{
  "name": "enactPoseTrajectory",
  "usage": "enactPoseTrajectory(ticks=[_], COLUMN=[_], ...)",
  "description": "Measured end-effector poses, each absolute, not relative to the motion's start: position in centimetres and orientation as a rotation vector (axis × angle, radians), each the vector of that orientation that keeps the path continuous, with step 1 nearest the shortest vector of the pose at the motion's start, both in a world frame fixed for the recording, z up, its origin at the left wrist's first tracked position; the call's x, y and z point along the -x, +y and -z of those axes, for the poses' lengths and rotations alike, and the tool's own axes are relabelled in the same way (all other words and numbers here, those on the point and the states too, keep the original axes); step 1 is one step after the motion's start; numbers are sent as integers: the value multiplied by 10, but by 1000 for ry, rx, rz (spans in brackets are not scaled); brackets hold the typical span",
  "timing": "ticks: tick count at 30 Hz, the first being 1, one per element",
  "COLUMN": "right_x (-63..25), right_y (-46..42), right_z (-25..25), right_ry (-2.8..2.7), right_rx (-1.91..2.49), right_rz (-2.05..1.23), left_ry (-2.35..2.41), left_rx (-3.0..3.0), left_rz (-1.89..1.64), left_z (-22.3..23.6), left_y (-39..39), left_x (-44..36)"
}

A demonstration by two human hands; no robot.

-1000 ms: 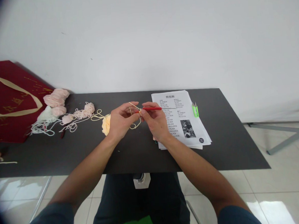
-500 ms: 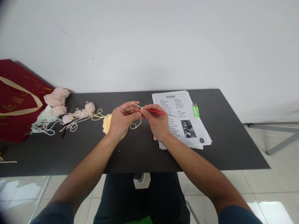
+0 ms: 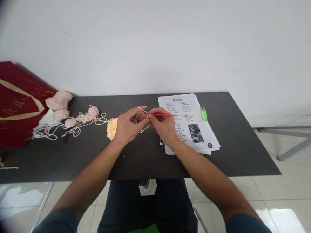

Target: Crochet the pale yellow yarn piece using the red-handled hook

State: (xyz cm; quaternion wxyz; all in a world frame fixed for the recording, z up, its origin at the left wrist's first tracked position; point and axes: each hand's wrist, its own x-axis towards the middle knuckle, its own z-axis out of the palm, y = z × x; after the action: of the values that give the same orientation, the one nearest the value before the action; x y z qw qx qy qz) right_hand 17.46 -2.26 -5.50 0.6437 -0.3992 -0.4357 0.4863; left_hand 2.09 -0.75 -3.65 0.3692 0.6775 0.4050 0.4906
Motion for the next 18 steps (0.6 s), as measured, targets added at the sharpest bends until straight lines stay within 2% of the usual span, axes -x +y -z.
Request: enactPoseTrajectory(ticks=[8, 18], right_x=[-178, -178], right_y=[-24, -27], right_z=[43, 47], right_ry=[-911, -999], right_rx=[917, 1002], right_rz=[-1276, -1191], left_ry=[1017, 1053], left_rx=[-1905, -1745], left_rz=[-1210, -1202], left_z=[32, 36], left_y=[-6, -5], left_x=[-16, -17])
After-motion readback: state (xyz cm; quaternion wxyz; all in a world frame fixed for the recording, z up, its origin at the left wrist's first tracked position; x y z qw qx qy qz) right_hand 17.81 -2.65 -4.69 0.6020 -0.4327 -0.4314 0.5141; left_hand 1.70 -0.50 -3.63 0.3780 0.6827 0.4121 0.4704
